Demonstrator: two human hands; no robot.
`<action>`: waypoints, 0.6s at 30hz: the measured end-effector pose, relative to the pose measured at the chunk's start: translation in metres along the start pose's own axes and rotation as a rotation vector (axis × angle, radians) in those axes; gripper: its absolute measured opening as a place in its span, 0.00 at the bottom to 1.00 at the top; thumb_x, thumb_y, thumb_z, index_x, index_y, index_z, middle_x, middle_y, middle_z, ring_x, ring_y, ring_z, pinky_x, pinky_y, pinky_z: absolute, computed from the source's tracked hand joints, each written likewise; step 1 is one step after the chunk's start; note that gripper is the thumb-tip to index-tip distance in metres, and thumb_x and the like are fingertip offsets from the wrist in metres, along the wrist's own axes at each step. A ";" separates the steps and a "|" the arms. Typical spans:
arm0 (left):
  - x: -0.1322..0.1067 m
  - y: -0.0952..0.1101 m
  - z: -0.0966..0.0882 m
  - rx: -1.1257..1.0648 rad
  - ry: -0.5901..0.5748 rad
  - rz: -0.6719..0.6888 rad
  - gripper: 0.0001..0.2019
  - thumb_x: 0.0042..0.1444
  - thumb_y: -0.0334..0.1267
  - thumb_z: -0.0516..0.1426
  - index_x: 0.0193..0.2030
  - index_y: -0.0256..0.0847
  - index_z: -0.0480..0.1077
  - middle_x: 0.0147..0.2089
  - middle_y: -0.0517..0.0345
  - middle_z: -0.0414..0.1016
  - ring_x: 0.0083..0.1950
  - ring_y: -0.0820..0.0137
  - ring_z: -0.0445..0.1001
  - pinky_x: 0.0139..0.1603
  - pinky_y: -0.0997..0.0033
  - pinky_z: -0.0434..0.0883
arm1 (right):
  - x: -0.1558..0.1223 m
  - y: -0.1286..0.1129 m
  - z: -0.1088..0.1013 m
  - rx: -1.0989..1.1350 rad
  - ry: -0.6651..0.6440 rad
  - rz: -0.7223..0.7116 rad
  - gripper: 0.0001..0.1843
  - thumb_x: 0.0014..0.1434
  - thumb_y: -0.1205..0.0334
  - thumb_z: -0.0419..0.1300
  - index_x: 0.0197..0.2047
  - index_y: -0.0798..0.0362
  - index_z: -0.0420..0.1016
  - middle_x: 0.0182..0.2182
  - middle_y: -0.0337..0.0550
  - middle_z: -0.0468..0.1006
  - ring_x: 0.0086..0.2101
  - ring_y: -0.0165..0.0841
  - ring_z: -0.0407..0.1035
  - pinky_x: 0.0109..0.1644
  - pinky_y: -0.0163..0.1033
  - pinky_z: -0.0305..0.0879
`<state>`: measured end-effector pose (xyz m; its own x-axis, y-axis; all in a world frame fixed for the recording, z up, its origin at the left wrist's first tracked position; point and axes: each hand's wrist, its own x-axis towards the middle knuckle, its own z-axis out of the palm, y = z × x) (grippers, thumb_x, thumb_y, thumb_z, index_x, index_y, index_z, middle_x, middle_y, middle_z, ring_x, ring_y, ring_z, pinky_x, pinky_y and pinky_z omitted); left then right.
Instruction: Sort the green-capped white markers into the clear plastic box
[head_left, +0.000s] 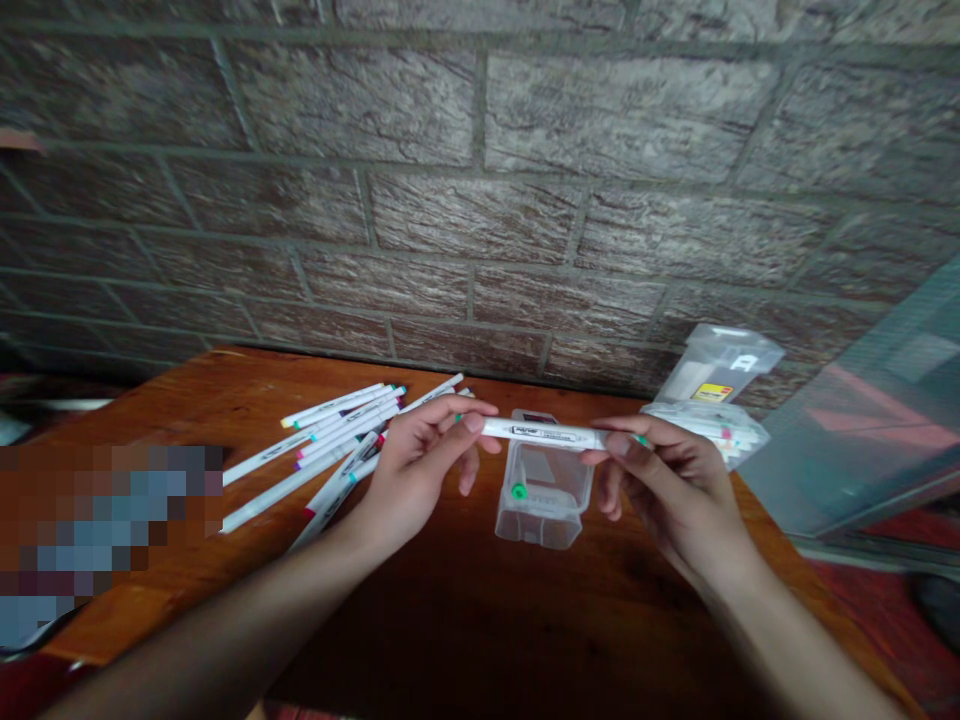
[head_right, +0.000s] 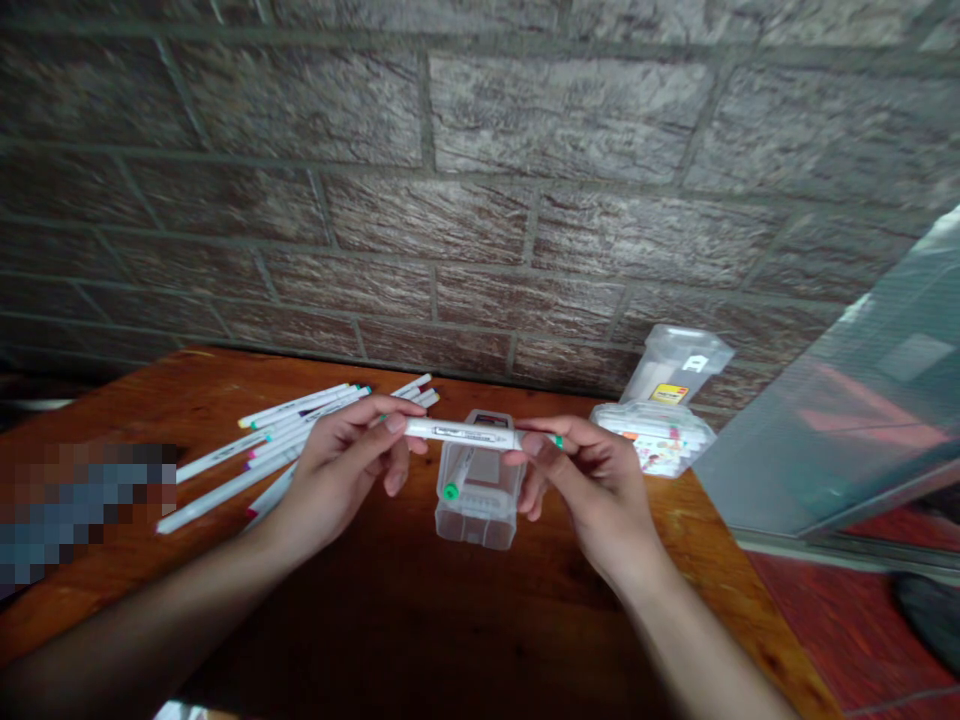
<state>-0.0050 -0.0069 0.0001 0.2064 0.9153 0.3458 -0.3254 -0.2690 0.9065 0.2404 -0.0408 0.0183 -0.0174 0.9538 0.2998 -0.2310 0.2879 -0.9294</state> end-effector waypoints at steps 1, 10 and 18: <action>0.000 0.000 0.000 -0.006 0.006 -0.003 0.09 0.68 0.43 0.66 0.47 0.40 0.82 0.33 0.57 0.84 0.21 0.78 0.70 0.23 0.77 0.65 | 0.000 0.000 0.000 0.006 0.001 0.004 0.09 0.60 0.56 0.78 0.43 0.49 0.92 0.31 0.46 0.90 0.17 0.30 0.76 0.20 0.32 0.75; 0.001 0.005 0.002 -0.098 0.071 -0.057 0.14 0.65 0.47 0.68 0.46 0.37 0.81 0.35 0.53 0.85 0.20 0.76 0.69 0.22 0.75 0.65 | 0.001 -0.007 0.005 0.039 0.048 0.029 0.12 0.58 0.54 0.79 0.42 0.51 0.91 0.30 0.49 0.90 0.15 0.31 0.75 0.17 0.32 0.72; 0.002 0.005 0.003 -0.163 0.071 -0.061 0.14 0.63 0.47 0.68 0.45 0.36 0.82 0.34 0.51 0.85 0.20 0.75 0.68 0.21 0.74 0.66 | 0.000 -0.010 0.005 0.065 0.039 0.054 0.13 0.59 0.53 0.77 0.43 0.52 0.91 0.32 0.51 0.91 0.16 0.33 0.75 0.17 0.34 0.73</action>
<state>-0.0041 -0.0074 0.0063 0.1663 0.9491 0.2676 -0.4604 -0.1653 0.8722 0.2376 -0.0439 0.0283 0.0058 0.9709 0.2396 -0.2929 0.2307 -0.9279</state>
